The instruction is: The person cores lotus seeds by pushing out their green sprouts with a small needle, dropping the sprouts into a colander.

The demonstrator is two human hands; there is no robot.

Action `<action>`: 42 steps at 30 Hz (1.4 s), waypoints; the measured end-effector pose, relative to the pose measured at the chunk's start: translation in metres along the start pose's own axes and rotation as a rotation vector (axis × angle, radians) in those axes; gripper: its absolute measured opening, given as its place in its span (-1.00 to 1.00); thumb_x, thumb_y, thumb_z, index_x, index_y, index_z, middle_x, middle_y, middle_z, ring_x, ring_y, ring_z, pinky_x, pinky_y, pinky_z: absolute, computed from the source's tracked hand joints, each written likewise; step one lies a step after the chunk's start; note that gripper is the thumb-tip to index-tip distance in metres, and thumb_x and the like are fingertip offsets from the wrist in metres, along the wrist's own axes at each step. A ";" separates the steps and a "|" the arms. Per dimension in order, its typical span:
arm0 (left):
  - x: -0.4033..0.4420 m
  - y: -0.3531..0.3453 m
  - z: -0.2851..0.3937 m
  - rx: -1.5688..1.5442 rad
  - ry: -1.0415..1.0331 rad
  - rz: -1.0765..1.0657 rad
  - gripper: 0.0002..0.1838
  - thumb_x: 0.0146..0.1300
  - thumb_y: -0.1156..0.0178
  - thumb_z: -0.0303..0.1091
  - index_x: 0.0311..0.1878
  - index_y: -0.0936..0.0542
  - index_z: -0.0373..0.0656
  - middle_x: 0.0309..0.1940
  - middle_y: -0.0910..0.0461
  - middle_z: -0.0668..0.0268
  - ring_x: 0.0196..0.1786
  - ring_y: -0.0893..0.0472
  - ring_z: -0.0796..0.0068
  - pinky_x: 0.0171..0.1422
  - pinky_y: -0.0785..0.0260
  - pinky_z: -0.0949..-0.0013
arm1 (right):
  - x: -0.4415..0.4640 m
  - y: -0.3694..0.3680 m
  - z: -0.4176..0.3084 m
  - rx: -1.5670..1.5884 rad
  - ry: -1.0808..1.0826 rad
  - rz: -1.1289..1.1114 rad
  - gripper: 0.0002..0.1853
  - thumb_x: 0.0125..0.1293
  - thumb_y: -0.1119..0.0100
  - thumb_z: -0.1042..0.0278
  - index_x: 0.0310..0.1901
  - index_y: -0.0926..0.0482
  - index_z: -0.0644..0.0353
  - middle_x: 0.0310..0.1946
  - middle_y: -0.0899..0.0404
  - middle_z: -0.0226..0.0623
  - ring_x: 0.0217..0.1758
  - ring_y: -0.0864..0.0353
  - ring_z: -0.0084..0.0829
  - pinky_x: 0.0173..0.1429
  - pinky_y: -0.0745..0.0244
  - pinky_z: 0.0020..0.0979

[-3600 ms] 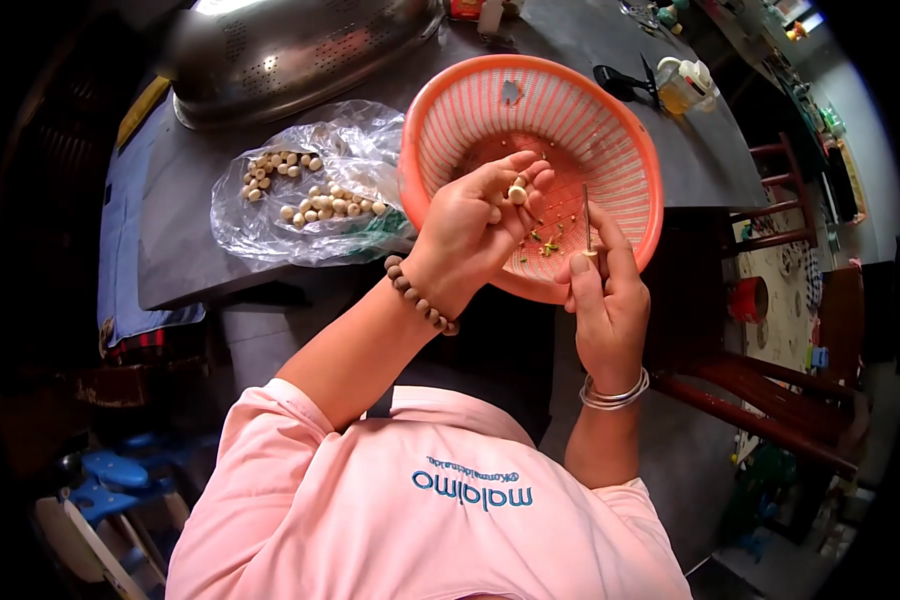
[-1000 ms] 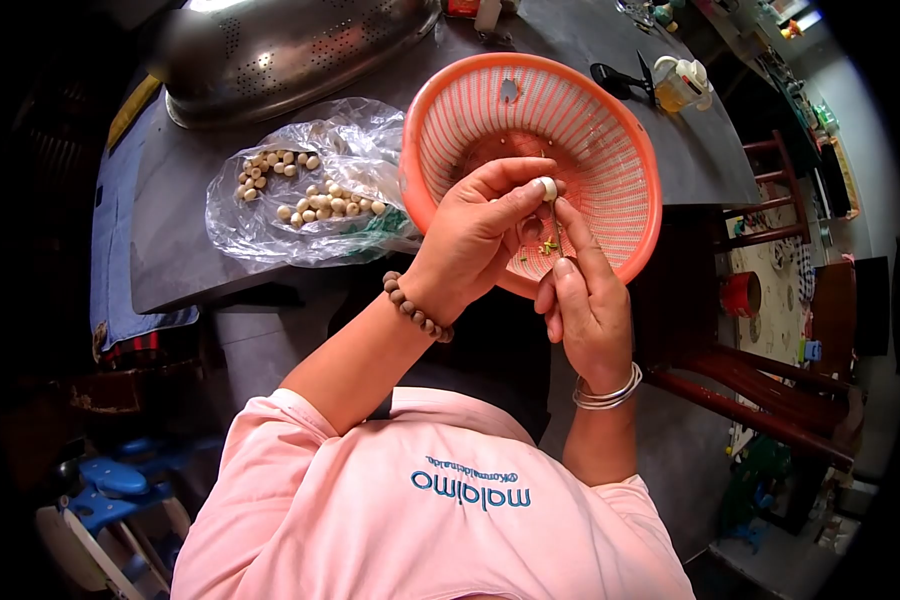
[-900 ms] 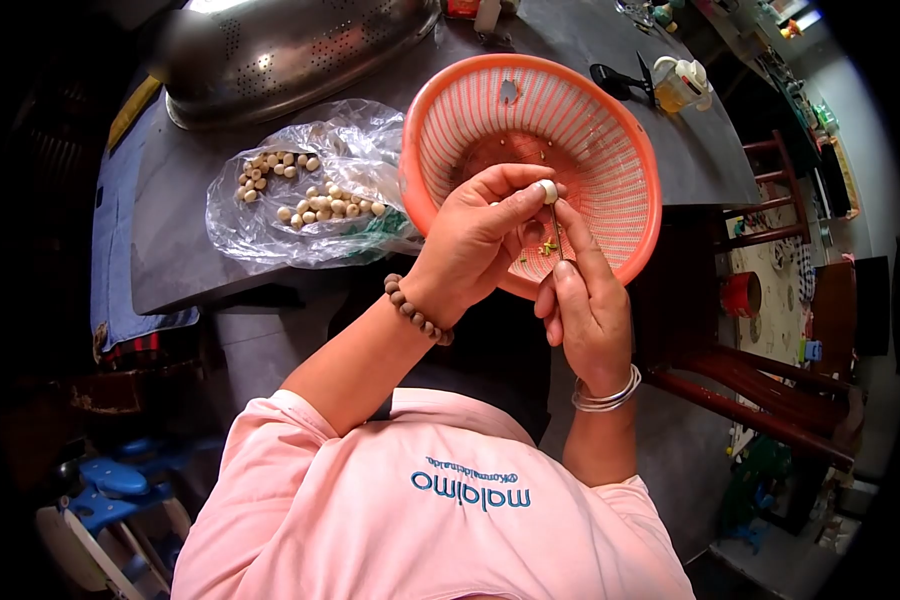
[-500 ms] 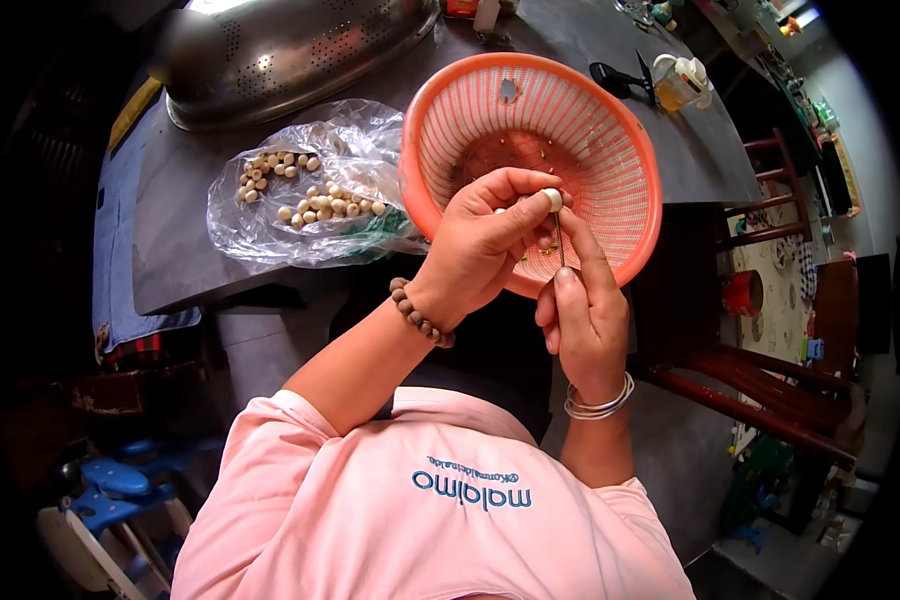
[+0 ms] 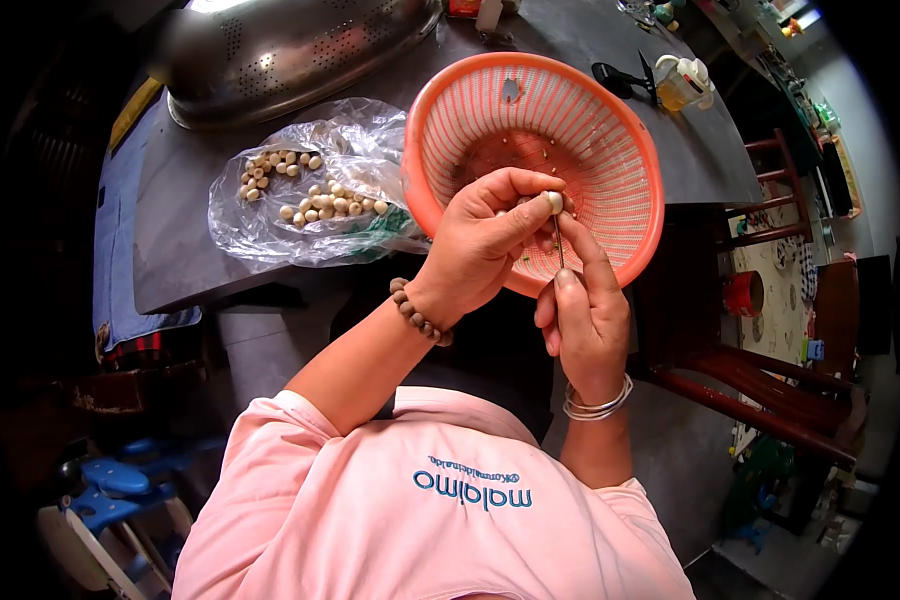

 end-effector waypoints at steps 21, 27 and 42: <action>0.001 0.000 -0.002 -0.013 -0.029 0.073 -0.81 0.22 -0.08 -0.47 -0.10 -0.45 -0.28 -0.27 -0.53 0.30 -0.30 -0.50 0.63 -0.22 -0.39 0.58 | 0.002 -0.009 0.000 0.146 -0.074 0.052 -0.55 0.25 0.32 0.54 0.21 -0.21 0.21 -0.75 -0.30 -0.51 -0.80 -0.12 -0.78 -0.73 -0.09 -0.73; 0.000 -0.001 0.003 -0.037 0.005 0.089 -0.79 0.22 -0.08 -0.47 -0.08 -0.46 -0.29 -0.29 -0.54 0.31 -0.33 -0.51 0.64 -0.26 -0.39 0.60 | 0.004 -0.007 -0.007 -0.060 0.091 0.141 -0.47 0.21 0.33 0.57 0.26 -0.17 0.12 -0.70 -0.36 -0.49 -0.75 -0.18 -0.79 -0.69 -0.12 -0.71; 0.000 -0.004 0.010 0.162 -0.047 0.104 -0.80 0.20 -0.11 -0.47 -0.12 -0.48 -0.33 -0.39 -0.53 0.35 -0.39 -0.48 0.69 -0.29 -0.37 0.64 | 0.005 -0.007 -0.003 0.044 0.061 0.039 -0.51 0.23 0.28 0.61 0.23 -0.25 0.14 -0.40 -0.47 -0.46 -0.66 -0.27 -0.77 -0.57 -0.27 -0.66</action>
Point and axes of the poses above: each hand's wrist, its own x-axis towards the middle knuckle, its own y-axis out of the back of the hand, z = x × y, the point moved 7 cm from there along x, towards the middle knuckle
